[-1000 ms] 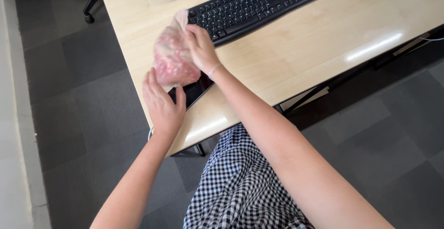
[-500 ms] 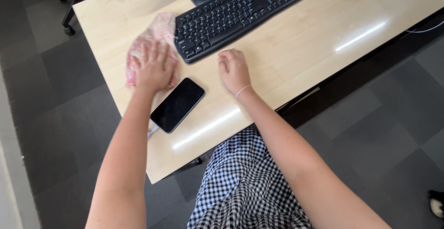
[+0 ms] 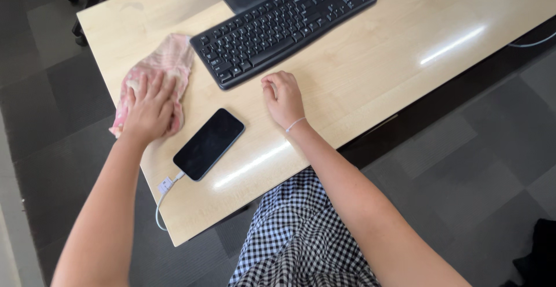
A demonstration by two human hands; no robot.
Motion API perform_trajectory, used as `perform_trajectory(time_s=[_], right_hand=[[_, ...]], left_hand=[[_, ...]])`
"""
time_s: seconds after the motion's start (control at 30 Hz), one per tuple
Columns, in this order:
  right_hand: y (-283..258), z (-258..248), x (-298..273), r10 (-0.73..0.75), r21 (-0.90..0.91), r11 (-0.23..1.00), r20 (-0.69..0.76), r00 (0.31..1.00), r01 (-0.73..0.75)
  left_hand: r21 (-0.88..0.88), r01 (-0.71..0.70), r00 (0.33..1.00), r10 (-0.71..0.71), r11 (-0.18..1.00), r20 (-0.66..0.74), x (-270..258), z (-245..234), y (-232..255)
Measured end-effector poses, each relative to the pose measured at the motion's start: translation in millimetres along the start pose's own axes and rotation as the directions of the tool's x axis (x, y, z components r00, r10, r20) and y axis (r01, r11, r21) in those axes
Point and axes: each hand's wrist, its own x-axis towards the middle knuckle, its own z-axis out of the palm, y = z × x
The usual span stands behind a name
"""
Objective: The person wipes a wooden desk surface with a pink cloth, moving computer peripherals like a keyboard, mouse, and monitor aside to clean underneath them.
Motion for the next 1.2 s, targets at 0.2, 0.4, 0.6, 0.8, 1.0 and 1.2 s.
perform_trajectory(time_s=[0.2,0.4,0.6,0.8,1.0,1.2], right_hand=[[-1,-1,-1,-0.007,0.019,1.0,-0.003,1.0,0.008],[-4,-2,0,-0.004,0.008,1.0,-0.001,1.0,0.004],[-6,-3,0,0.001,0.006,1.0,0.001,1.0,-0.001],[-11,-6,0,0.001,0.006,1.0,0.004,1.0,-0.001],[-15,-8,1,0.007,0.014,1.0,0.008,1.0,-0.007],[-21,-11,3,0.023,-0.011,1.0,0.04,0.999,-0.022]], left_hand=[[0.005,-0.048,0.993,0.047,0.999,0.11,-45,-40,24],[0.002,-0.095,0.983,0.093,0.996,0.158,-52,-29,20],[-0.004,-0.12,0.99,0.12,0.993,0.077,-24,-12,10],[0.039,-0.141,0.99,0.14,0.989,0.029,16,-5,-1],[-0.002,-0.119,0.993,0.119,0.993,0.01,66,5,-17],[-0.078,-0.154,0.988,0.154,0.985,-0.013,139,19,-26]])
